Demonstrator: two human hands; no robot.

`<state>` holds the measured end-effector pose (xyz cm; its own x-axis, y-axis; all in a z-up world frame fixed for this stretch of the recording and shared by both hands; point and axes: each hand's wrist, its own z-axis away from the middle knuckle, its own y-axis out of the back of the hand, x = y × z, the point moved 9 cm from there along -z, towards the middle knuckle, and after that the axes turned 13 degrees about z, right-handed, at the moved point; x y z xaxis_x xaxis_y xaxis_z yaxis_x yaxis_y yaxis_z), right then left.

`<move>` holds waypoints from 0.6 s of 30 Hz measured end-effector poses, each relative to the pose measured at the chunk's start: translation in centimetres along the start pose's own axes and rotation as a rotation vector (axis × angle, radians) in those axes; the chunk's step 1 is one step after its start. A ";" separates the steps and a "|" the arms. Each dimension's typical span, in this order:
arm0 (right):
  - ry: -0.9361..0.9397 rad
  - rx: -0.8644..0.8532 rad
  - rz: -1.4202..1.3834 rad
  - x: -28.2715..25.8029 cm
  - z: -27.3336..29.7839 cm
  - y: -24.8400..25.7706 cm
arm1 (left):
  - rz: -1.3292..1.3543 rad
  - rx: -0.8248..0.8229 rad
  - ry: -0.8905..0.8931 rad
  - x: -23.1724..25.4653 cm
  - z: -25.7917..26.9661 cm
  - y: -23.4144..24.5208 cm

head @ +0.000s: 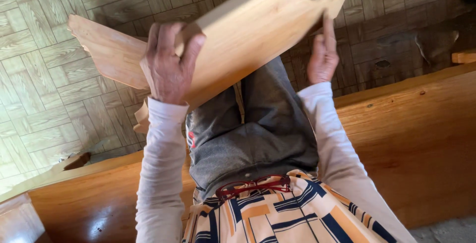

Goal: The person sits on the floor and sands a light-colored wooden piece using a sanding block. They hold the wood with one hand and rub the sanding block along the edges and flat surfaces, flipping the piece to work on different sides.

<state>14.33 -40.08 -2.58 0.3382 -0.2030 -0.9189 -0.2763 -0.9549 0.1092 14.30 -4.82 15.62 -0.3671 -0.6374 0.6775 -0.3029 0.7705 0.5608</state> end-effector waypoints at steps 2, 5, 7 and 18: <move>-0.362 0.391 0.301 5.4 3.3 7.0 | 0.170 0.007 -0.094 0.5 1.0 0.0; -0.473 0.479 0.118 6.6 5.2 10.3 | 0.143 -0.018 -0.127 2.0 2.1 0.1; -0.487 0.520 0.081 5.0 5.3 10.7 | 0.148 -0.044 -0.133 2.8 2.2 0.3; -0.505 0.569 -0.088 -3.5 1.0 10.1 | -0.093 -0.169 -0.131 6.3 3.0 0.1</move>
<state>9.50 -48.85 1.33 -0.0336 0.1231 -0.9918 -0.7344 -0.6761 -0.0591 9.35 -8.74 18.51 -0.4588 -0.6916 0.5578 -0.1930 0.6903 0.6973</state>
